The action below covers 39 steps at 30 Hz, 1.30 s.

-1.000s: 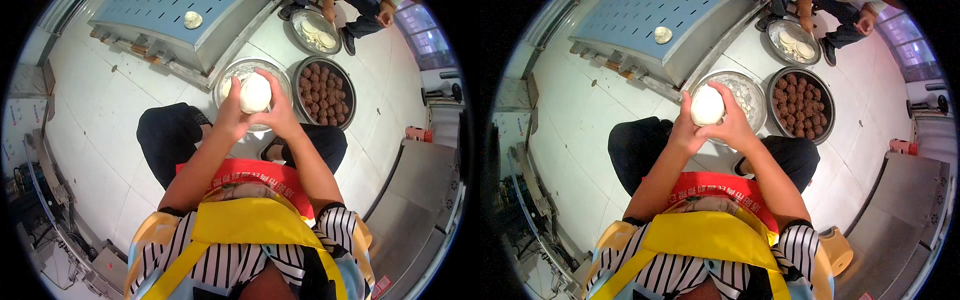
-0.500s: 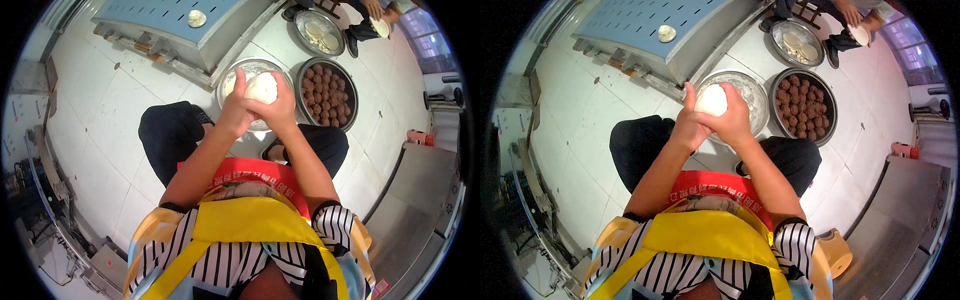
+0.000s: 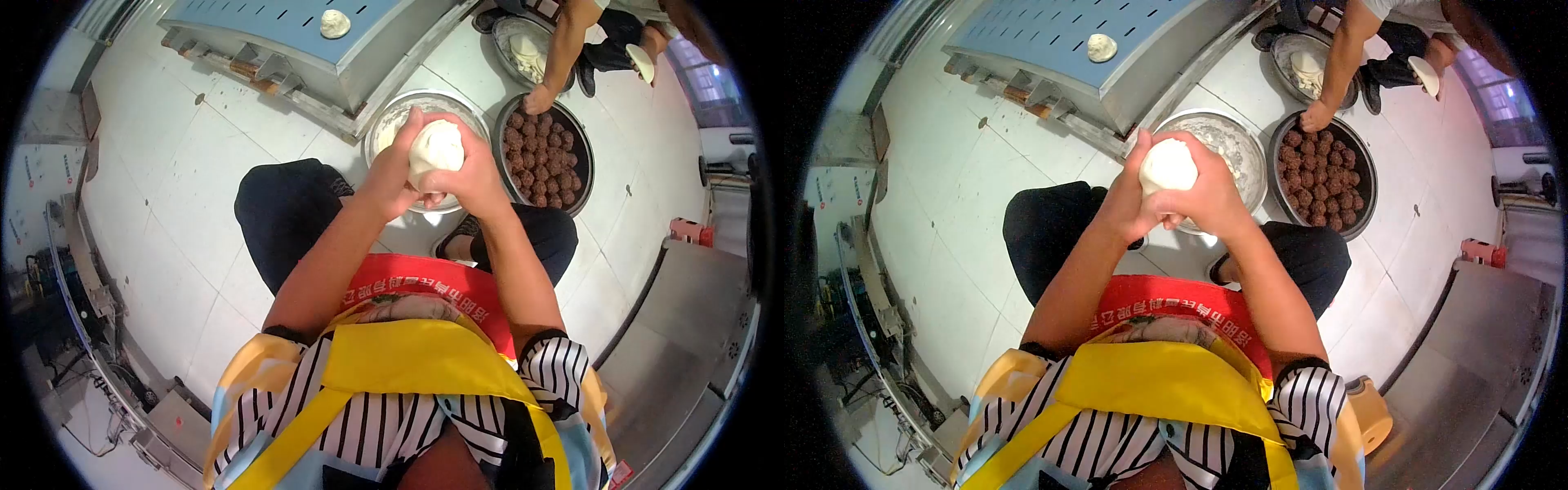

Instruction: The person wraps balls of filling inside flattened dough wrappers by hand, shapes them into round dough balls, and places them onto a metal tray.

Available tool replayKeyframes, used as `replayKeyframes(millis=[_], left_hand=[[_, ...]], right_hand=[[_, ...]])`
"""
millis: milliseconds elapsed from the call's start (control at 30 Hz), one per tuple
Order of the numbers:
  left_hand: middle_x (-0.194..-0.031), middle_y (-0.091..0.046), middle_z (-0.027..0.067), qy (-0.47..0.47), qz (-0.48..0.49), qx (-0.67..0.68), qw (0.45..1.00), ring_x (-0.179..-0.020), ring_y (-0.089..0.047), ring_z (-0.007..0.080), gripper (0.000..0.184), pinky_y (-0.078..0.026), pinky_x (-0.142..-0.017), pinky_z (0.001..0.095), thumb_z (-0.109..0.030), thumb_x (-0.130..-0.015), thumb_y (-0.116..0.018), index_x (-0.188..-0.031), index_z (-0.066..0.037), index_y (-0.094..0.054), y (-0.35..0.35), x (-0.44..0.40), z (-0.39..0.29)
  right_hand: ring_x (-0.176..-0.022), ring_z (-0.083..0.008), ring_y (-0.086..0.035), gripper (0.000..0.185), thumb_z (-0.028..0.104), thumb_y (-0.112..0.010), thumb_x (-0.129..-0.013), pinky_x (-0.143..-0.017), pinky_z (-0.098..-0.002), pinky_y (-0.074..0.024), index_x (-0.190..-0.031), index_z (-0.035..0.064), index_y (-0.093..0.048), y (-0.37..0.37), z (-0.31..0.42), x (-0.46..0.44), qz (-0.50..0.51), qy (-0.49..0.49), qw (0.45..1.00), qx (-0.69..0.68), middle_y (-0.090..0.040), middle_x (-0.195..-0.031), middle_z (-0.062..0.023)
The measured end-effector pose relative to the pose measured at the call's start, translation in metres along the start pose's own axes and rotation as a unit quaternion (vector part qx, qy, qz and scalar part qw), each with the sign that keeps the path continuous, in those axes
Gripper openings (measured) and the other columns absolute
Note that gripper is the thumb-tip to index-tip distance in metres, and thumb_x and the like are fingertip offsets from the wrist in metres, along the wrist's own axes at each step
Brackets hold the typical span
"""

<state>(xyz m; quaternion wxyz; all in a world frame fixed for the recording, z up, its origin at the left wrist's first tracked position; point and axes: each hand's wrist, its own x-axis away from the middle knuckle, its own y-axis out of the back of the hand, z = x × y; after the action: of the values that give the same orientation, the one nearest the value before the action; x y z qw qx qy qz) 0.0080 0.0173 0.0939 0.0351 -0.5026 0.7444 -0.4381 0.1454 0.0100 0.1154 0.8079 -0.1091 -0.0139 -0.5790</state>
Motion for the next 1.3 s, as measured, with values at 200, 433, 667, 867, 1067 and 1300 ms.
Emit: replayKeyframes(millis=[200,433,667,867,1067,1300], left_hand=[[-0.095,-0.063,0.0049,-0.003,0.077,0.069,0.995,-0.084,-0.062,0.0177,0.067,-0.049,-0.056,0.0371,-0.069,-0.091,-0.028,-0.117,-0.012,-0.053,0.018,-0.004,0.001],[-0.109,-0.060,0.0062,-0.012,-0.053,0.058,0.997,-0.095,-0.061,0.0192,0.070,-0.052,-0.069,0.0419,-0.069,-0.089,-0.034,-0.126,-0.012,-0.049,0.001,-0.001,0.003],[-0.111,-0.060,0.0058,0.002,-0.021,0.029,0.999,-0.097,-0.062,0.0198,0.069,-0.052,-0.079,0.0388,-0.070,-0.087,-0.037,-0.124,-0.013,-0.051,0.006,0.001,-0.001],[-0.106,-0.062,0.0048,-0.006,0.033,0.018,0.999,-0.099,-0.062,0.0179,0.067,-0.053,-0.079,0.0347,-0.067,-0.090,-0.033,-0.118,-0.010,-0.054,0.016,-0.001,-0.001],[-0.108,-0.062,0.0041,-0.113,0.017,-0.107,0.988,-0.099,-0.062,0.0155,0.066,-0.052,-0.082,0.0315,-0.064,-0.093,-0.029,-0.120,-0.009,-0.052,0.031,-0.004,0.010],[-0.116,-0.059,0.0057,-0.020,-0.004,-0.004,1.000,-0.106,-0.059,0.0171,0.066,-0.050,-0.086,0.0338,-0.065,-0.092,-0.033,-0.125,-0.010,-0.050,0.022,0.006,-0.003]], right_hand=[[-0.078,-0.0174,-0.062,0.055,0.025,-0.080,-0.059,-0.063,-0.0323,-0.0523,-0.105,0.0037,-0.057,-0.013,0.002,-0.002,-0.100,0.108,0.977,0.151,-0.062,-0.089,-0.0101],[-0.079,-0.0182,-0.063,0.055,0.025,-0.079,-0.060,-0.067,-0.0314,-0.0520,-0.107,0.0053,-0.056,-0.013,-0.019,-0.008,-0.166,0.149,0.923,0.314,-0.062,-0.093,-0.0096],[-0.080,-0.0248,-0.064,0.065,0.031,-0.079,-0.060,-0.071,-0.0342,-0.0513,-0.114,0.0063,-0.052,-0.013,-0.015,-0.007,-0.114,0.125,0.953,0.251,-0.063,-0.097,-0.0137],[-0.087,-0.0293,-0.062,0.065,0.029,-0.078,-0.060,-0.079,-0.0361,-0.0494,-0.115,0.0061,-0.052,-0.014,-0.007,0.000,-0.068,0.105,0.965,0.231,-0.062,-0.097,-0.0137],[-0.092,-0.0221,-0.061,0.060,0.025,-0.077,-0.062,-0.081,-0.0325,-0.0478,-0.113,0.0047,-0.054,-0.018,-0.013,-0.007,-0.084,0.159,0.950,0.255,-0.061,-0.102,-0.0113],[-0.097,-0.0291,-0.059,0.061,0.029,-0.078,-0.063,-0.086,-0.0364,-0.0460,-0.114,0.0064,-0.055,-0.024,-0.015,-0.008,-0.081,0.170,0.950,0.247,-0.061,-0.106,-0.0134]])
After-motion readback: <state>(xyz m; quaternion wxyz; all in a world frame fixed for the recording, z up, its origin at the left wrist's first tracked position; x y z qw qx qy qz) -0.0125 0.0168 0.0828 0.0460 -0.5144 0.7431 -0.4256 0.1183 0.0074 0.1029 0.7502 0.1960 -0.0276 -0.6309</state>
